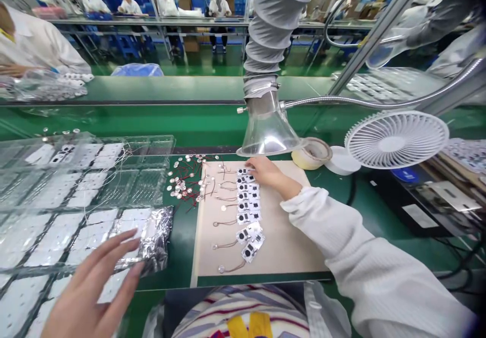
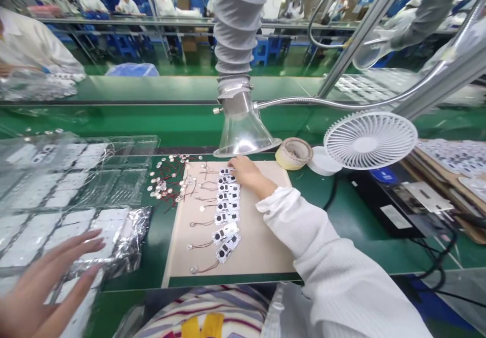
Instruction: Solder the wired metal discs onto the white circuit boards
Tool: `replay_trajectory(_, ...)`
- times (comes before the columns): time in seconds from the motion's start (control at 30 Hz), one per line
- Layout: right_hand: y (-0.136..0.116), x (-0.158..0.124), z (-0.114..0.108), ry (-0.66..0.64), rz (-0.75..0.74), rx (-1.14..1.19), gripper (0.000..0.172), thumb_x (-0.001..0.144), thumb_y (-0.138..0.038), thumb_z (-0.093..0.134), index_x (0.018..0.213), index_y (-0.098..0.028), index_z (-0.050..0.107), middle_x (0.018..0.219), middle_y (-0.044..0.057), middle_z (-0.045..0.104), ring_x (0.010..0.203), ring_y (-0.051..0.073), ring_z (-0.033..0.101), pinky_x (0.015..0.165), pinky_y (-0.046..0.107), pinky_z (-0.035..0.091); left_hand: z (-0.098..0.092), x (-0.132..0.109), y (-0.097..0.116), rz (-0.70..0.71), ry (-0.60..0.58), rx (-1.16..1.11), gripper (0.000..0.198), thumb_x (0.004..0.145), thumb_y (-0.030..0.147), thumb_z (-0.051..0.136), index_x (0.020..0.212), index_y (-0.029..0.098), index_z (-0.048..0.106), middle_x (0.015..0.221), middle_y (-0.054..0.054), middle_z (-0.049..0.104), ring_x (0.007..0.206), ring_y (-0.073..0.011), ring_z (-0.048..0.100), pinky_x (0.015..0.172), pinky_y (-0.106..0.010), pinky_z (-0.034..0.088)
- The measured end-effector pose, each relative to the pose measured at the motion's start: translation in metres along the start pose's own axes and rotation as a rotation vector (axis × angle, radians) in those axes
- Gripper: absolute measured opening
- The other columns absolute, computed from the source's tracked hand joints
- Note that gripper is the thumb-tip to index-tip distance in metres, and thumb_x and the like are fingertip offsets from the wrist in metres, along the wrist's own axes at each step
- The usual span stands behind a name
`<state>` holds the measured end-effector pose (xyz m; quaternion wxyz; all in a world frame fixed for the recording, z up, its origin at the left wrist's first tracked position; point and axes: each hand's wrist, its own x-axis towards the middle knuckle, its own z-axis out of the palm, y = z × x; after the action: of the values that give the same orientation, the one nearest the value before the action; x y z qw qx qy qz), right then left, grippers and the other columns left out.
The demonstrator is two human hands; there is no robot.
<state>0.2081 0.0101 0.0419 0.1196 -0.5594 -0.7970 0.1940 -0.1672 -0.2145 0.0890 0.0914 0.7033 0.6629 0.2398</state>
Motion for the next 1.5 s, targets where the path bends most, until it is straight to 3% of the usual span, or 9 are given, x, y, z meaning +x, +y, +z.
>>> replay_trajectory(0.13, 0.005, 0.007, -0.006, -0.044, 0.040, 0.031, 0.010, 0.087, -0.017, 0.057, 0.092, -0.014, 0.066, 0.095, 0.009, 0.067, 0.085, 0.019, 0.059, 0.081, 0.032, 0.046, 0.018, -0.003, 0.030, 0.022, -0.053, -0.036, 0.030, 0.081, 0.046, 0.053, 0.109, 0.046, 0.063, 0.126, 0.006, 0.062, 0.108, -0.0270, 0.065, 0.076, -0.037, 0.063)
replay_trajectory(0.33, -0.001, -0.005, -0.006, -0.149, -0.018, 0.084, 0.018, 0.082, -0.017, 0.065, 0.100, -0.017, 0.064, 0.099, 0.006, 0.065, 0.086, 0.016, 0.059, 0.078, 0.027, 0.045, 0.021, 0.009, 0.052, 0.114, -0.058, -0.069, 0.024, 0.087, 0.041, 0.053, 0.106, 0.032, 0.066, 0.120, -0.004, 0.065, 0.102, -0.0224, 0.068, 0.054, -0.022, 0.060)
replay_trajectory(0.53, -0.008, -0.014, -0.009, -0.143, 0.003, 0.077, 0.017, 0.084, -0.019, 0.063, 0.100, -0.017, 0.062, 0.102, 0.008, 0.064, 0.090, 0.019, 0.059, 0.079, 0.030, 0.045, 0.030, 0.018, 0.068, 0.284, -0.063, -0.073, 0.022, 0.090, 0.035, 0.053, 0.107, 0.025, 0.062, 0.117, -0.007, 0.066, 0.101, -0.0188, 0.068, 0.082, -0.027, 0.060)
replay_trajectory(0.67, -0.008, -0.027, -0.008, -0.150, -0.018, 0.094, 0.028, 0.085, -0.022, 0.064, 0.113, -0.019, 0.059, 0.108, 0.007, 0.065, 0.095, 0.019, 0.060, 0.082, 0.030, 0.046, 0.035, 0.017, 0.064, 0.319, -0.058, -0.084, 0.020, 0.090, 0.032, 0.053, 0.107, 0.023, 0.062, 0.115, -0.006, 0.066, 0.099, -0.0166, 0.068, 0.082, -0.024, 0.058)
replay_trajectory(0.8, -0.011, -0.035, 0.005, -0.173, -0.057, 0.062, 0.019, 0.080, -0.017, 0.069, 0.098, -0.017, 0.065, 0.104, 0.010, 0.065, 0.102, 0.024, 0.059, 0.090, 0.034, 0.044, 0.039, 0.019, 0.062, 0.336, -0.067, -0.111, 0.021, 0.089, 0.030, 0.055, 0.107, 0.023, 0.063, 0.113, -0.006, 0.067, 0.099, -0.0169, 0.068, 0.083, -0.024, 0.057)
replay_trajectory(0.97, -0.011, -0.031, 0.001, -0.158, -0.020, 0.072, 0.020, 0.080, -0.018, 0.068, 0.099, -0.016, 0.062, 0.101, 0.009, 0.067, 0.092, 0.023, 0.062, 0.081, 0.034, 0.047, 0.049, 0.025, 0.070, 0.335, -0.068, -0.177, 0.022, 0.089, 0.028, 0.056, 0.108, 0.023, 0.064, 0.113, -0.007, 0.068, 0.104, -0.0176, 0.066, 0.090, -0.026, 0.054)
replay_trajectory(1.13, -0.015, -0.040, -0.007, -0.137, -0.037, 0.120, 0.030, 0.086, -0.023, 0.062, 0.116, -0.020, 0.059, 0.116, 0.008, 0.065, 0.103, 0.020, 0.062, 0.089, 0.032, 0.048, 0.061, 0.032, 0.083, 0.260, -0.094, -0.335, 0.017, 0.088, 0.027, 0.056, 0.102, 0.023, 0.065, 0.106, -0.006, 0.070, 0.100, -0.0181, 0.066, 0.088, -0.029, 0.053)
replay_trajectory(1.3, -0.020, -0.060, 0.013, -0.171, -0.080, 0.078, 0.026, 0.078, -0.014, 0.069, 0.104, -0.017, 0.064, 0.111, 0.012, 0.063, 0.106, 0.027, 0.058, 0.095, 0.039, 0.044, 0.074, 0.038, 0.094, 0.106, -0.176, -0.481, 0.016, 0.086, 0.028, 0.057, 0.096, 0.022, 0.068, 0.101, -0.006, 0.070, 0.093, -0.0184, 0.066, 0.086, -0.032, 0.052)
replay_trajectory(1.5, -0.016, -0.060, 0.009, -0.116, -0.014, 0.114, 0.026, 0.079, -0.014, 0.067, 0.104, -0.014, 0.058, 0.101, 0.014, 0.063, 0.098, 0.029, 0.059, 0.086, 0.041, 0.045, 0.115, 0.056, 0.122, -0.295, -0.336, -0.935, 0.015, 0.075, 0.032, 0.067, 0.077, 0.017, 0.065, 0.075, -0.003, 0.066, 0.069, -0.0147, 0.061, 0.066, -0.028, 0.050)
